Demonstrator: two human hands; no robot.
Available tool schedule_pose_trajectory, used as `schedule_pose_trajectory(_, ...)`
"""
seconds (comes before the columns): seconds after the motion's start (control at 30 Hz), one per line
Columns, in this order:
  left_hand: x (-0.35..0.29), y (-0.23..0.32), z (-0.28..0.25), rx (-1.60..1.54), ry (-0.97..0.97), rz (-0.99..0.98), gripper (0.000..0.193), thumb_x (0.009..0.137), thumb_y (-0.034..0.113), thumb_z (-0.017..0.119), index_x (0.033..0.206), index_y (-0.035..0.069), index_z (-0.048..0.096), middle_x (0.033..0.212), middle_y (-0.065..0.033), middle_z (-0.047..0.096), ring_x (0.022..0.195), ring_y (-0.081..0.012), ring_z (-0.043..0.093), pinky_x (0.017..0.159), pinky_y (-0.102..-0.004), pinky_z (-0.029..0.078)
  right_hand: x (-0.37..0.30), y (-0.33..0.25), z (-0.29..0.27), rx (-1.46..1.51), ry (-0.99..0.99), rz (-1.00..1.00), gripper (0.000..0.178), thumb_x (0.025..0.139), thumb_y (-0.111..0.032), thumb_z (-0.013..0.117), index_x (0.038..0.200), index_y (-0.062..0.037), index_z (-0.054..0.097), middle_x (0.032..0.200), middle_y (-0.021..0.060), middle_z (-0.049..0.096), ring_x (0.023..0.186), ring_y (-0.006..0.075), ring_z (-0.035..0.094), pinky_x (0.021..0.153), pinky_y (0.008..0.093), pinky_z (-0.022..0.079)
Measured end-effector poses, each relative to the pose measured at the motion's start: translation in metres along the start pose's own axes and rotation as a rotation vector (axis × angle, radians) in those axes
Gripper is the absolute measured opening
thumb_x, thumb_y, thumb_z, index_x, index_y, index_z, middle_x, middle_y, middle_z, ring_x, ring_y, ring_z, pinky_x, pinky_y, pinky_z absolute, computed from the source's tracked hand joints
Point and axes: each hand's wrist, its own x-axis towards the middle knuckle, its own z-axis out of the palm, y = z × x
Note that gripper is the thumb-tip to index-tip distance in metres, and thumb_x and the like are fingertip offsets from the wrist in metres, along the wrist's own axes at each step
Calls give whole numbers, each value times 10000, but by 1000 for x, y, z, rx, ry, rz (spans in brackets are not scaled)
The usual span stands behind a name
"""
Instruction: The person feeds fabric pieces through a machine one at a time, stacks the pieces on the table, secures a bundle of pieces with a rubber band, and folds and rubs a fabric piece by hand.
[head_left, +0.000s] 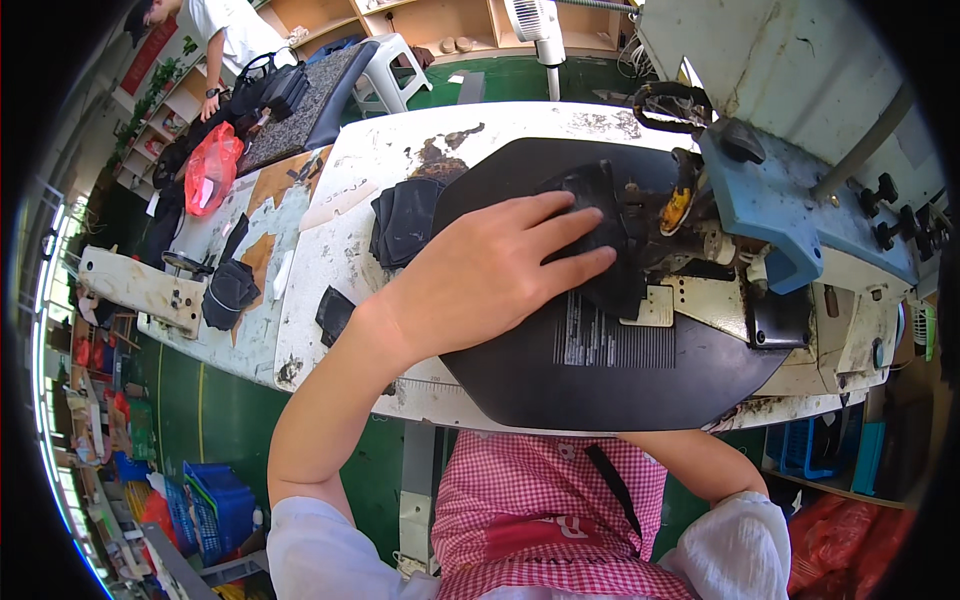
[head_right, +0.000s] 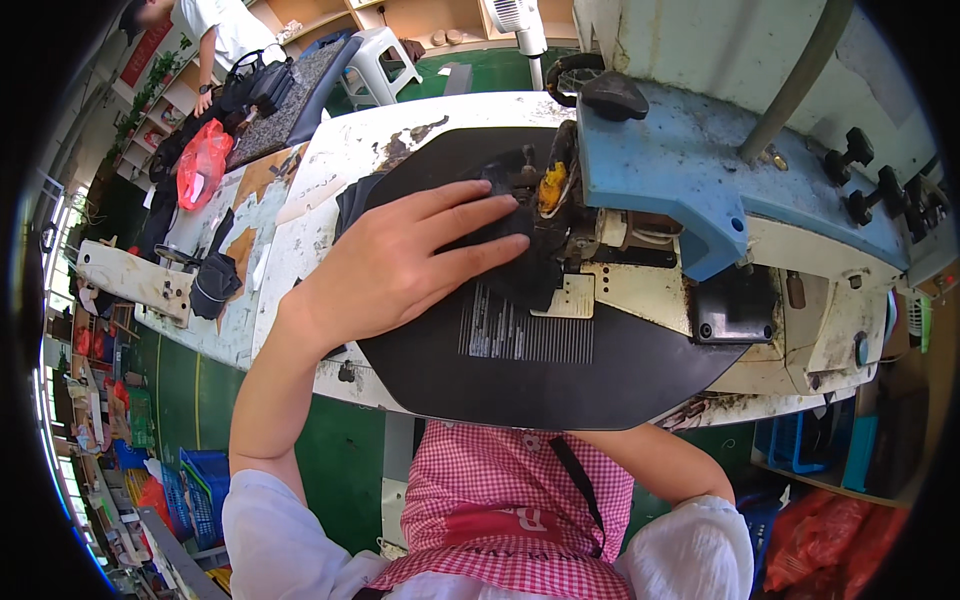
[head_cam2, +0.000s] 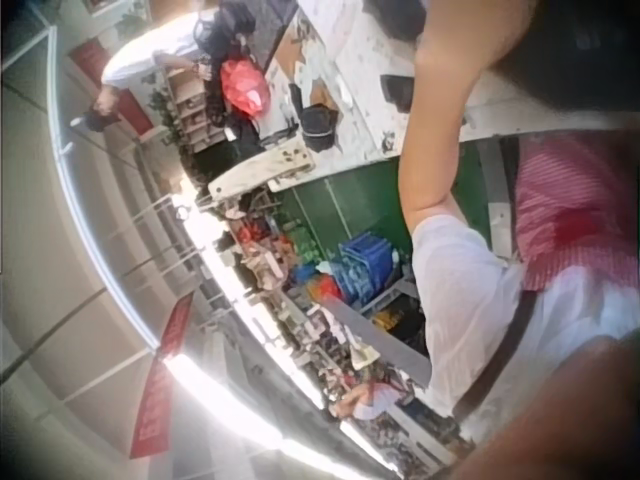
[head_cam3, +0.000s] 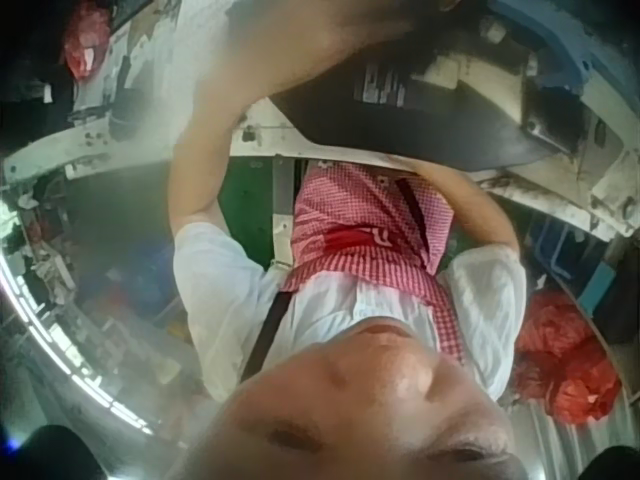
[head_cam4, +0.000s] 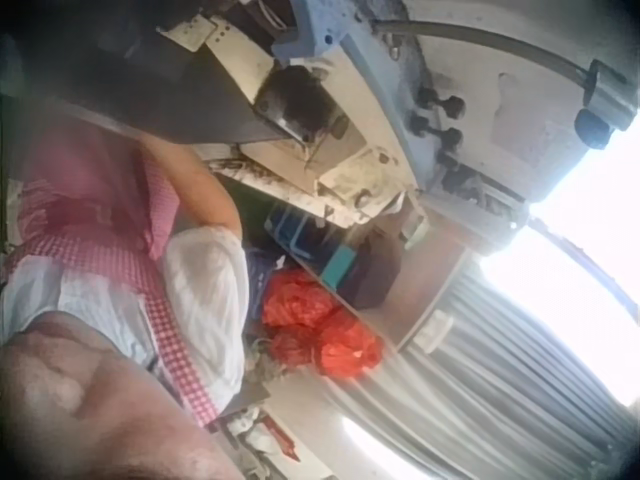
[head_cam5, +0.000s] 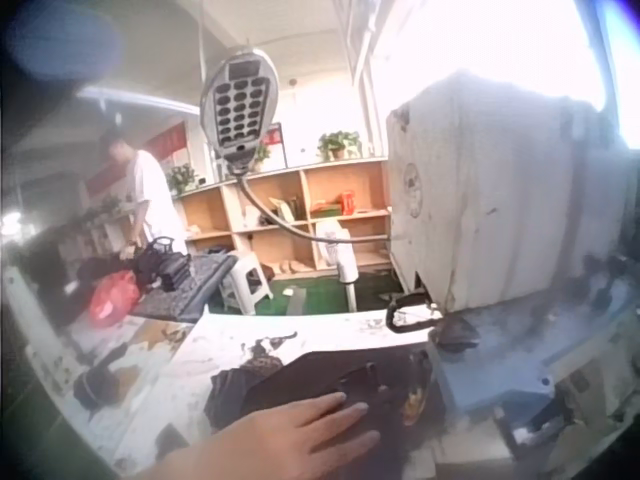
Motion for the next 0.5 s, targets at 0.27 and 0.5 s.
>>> schedule_pose_trajectory(0.27, 5, 11, -5, 245, -40, -19, 450, 800, 123, 585, 1245, 86, 634, 1261, -136, 616, 1155, -303, 606, 933, -382, 530, 1, 3, 5, -9, 41, -26, 270, 842, -121, 610, 1105, -82, 657, 996, 87, 675, 840, 273, 667, 724, 383, 546)
schedule_pose_trajectory(0.5, 13, 5, -1, 320, -75, -73, 426, 812, 128, 582, 1233, 89, 638, 1268, -129, 608, 1151, -295, 605, 927, -380, 531, -6, 7, -3, -30, 69, -73, 270, 846, -119, 601, 1108, -99, 661, 1002, 76, 678, 846, 265, 675, 734, 371, 551)
